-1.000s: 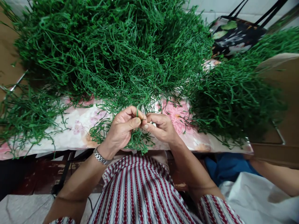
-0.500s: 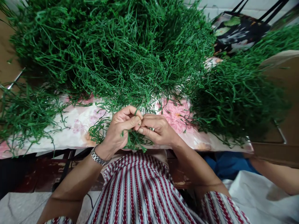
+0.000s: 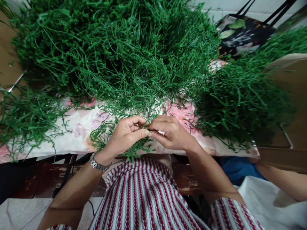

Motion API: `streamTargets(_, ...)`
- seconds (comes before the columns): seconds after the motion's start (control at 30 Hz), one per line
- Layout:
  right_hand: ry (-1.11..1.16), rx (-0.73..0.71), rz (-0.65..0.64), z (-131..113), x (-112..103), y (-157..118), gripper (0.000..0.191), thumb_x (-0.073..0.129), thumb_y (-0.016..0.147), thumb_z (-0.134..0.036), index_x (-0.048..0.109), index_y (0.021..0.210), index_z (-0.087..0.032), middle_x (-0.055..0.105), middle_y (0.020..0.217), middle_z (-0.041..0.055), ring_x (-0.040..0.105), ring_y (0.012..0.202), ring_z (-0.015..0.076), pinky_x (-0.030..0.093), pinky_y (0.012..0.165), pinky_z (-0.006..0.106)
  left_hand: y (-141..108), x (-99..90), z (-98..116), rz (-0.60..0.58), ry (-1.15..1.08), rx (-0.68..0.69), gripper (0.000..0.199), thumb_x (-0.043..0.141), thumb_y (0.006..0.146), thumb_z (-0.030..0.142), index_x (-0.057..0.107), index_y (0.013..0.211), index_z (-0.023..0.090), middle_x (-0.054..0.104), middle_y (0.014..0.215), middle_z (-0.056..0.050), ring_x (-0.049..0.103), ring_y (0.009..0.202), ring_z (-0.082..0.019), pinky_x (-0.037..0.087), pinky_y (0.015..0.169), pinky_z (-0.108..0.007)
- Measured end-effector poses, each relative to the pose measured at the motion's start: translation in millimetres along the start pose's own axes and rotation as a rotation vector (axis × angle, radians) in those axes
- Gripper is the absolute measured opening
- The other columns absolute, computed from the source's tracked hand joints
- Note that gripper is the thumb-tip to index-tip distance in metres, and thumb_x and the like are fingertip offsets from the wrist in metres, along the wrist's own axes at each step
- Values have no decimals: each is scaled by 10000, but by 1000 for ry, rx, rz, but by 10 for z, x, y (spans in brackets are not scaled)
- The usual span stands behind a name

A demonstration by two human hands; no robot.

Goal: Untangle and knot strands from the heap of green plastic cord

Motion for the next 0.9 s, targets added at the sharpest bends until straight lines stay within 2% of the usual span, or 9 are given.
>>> streamTargets(0.07,-65,-14,-61,-17,-1,0,260,456,887,-278,508,663,-156,454,603,-7,411,580,100,317,586,241,7,-6,33,-57,155,-14,123,655,680,192,543,683,141,460,602,35,386,524,-64,288,463,-180)
streamTargets(0.23,-142,3,-109,-31,-61,37,252,443,863,-220,480,620,-163,448,603,0,377,567,105,288,574,260,33,-8,164,-105,476,95,237,550,736,184,421,540,155,307,503,56,278,504,-69,211,461,-205)
streamTargets(0.3,-14,-27,-127,-18,-91,68,292,440,879,-243,481,601,-162,439,583,-3,388,565,103,303,573,254,30,7,176,-157,445,116,253,544,752,211,416,540,157,295,507,53,268,505,-70,207,464,-213)
streamTargets(0.4,333,-72,-174,30,-99,110,342,458,893,-311,507,590,-160,427,545,-15,407,549,87,335,560,227,7,25,150,-241,324,124,284,560,769,265,415,548,160,285,517,47,250,499,-71,192,459,-223)
streamTargets(0.5,620,-55,-194,88,-50,127,301,517,864,-305,552,609,-149,449,536,-21,415,529,66,350,537,199,-13,13,102,-277,196,98,323,574,773,305,405,538,162,279,503,48,233,479,-69,181,452,-229)
streamTargets(0.6,822,-43,-242,80,20,106,269,531,854,-287,588,640,-134,508,569,-2,463,550,65,390,562,200,-8,-43,68,-227,46,42,334,622,736,330,421,529,162,309,491,46,259,459,-69,190,448,-232)
streamTargets(0.7,894,-55,-338,23,31,65,237,524,857,-266,612,687,-126,564,636,28,520,611,83,435,619,223,-4,-121,84,-89,-45,47,317,655,716,329,449,542,162,363,515,34,318,473,-79,225,457,-233)
streamTargets(0.8,811,54,-200,58,-65,43,192,509,870,-237,614,755,-125,593,711,47,556,690,99,461,672,242,-22,-145,115,-38,88,77,264,639,749,321,502,595,155,378,547,31,321,505,-82,234,470,-228)
streamTargets(0.9,818,190,-67,123,-127,-1,167,493,887,-236,598,848,-112,616,794,70,598,753,116,492,700,263,-38,-130,113,-102,172,113,153,601,779,300,577,730,157,469,633,8,397,573,-100,291,510,-221)
Point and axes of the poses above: each hand's wrist, its own y-axis towards the middle knuckle, its own x-axis out of the palm, z = x × y, the point moved 3 cm from there along y, towards the middle knuckle
